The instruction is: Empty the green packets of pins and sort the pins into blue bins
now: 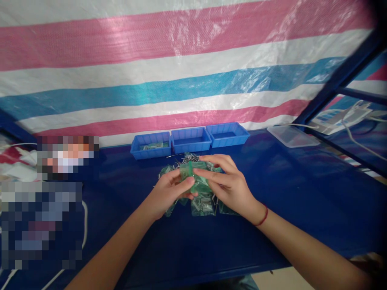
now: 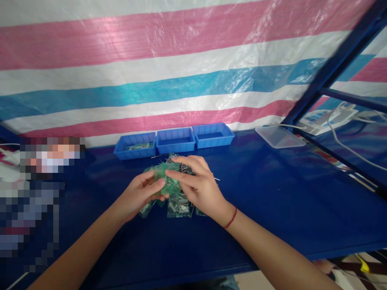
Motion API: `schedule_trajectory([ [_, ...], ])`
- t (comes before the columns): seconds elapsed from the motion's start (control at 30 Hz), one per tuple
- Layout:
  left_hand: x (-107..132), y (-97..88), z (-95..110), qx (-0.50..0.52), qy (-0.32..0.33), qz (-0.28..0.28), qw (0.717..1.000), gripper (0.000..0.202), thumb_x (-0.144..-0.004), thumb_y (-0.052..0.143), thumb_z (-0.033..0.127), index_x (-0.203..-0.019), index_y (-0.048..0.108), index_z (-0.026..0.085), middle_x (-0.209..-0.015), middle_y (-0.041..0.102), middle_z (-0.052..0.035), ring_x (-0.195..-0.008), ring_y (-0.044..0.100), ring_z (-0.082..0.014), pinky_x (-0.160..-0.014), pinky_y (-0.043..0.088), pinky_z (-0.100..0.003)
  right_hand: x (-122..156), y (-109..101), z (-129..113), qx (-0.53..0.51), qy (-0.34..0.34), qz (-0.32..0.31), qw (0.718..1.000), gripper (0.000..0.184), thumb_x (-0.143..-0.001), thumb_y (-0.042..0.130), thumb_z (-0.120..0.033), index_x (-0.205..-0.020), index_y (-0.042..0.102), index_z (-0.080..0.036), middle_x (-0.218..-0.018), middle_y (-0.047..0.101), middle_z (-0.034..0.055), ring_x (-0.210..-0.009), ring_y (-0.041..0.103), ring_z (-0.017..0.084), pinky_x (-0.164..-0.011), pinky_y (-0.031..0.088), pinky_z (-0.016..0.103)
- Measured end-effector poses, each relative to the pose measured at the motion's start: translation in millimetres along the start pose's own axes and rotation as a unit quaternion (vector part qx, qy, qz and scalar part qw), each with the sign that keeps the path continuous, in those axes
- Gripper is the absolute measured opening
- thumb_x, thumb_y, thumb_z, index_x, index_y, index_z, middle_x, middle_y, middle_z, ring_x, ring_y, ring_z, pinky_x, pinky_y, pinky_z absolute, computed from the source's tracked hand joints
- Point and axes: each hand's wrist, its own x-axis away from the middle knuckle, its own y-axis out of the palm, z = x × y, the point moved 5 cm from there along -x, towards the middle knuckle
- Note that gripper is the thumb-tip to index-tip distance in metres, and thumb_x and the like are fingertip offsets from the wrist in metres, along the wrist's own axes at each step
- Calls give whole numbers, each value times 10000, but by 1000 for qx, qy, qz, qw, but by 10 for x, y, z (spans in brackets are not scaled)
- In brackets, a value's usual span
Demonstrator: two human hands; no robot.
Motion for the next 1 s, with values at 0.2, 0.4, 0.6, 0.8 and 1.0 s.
schedule_trajectory([
  [0.2,-211,-600,312,-136,122,187,965,364,-765,690,447,-993,673,163,-924,698,-52,-739,657,-158,-678,526,-269,-2,-17,171,-65,153,34,985,377,-888,518,-208,-1261,538,-264,-1115,607,80,-899,611,194,-759,523,349],
  [0.4,-678,-1515,860,-464,140,364,795,358,-882,434,410,-913,667,138,-915,701,-109,-940,619,-276,-846,470,-398,-14,-129,678,16,255,-12,967,222,-894,481,-274,-1032,630,-186,-919,675,65,-818,618,199,-762,482,328],
  [0.6,-740,-1582,867,-567,121,394,713,429,-726,644,383,-1101,630,174,-1180,602,-197,-1234,394,-446,-977,291,-624,89,8,1113,171,252,-124,944,392,-842,523,-316,-1179,632,-148,-1210,592,168,-1135,486,327,-965,374,468],
  [0.8,-379,-982,779,-616,257,387,636,370,-871,523,342,-1206,598,204,-1269,519,-142,-1217,446,-327,-1021,360,-494,60,85,1207,120,263,-142,947,240,-789,558,-271,-990,662,-191,-1146,614,110,-1115,505,291,-919,404,420],
  [1.0,-87,-289,374,-592,299,170,729,247,-893,523,284,-1106,643,242,-1212,570,-80,-1186,499,-251,-1053,377,-443,10,-33,1130,44,268,-140,952,286,-873,474,-268,-1134,538,-171,-883,684,40,-777,626,172,-729,465,282],
])
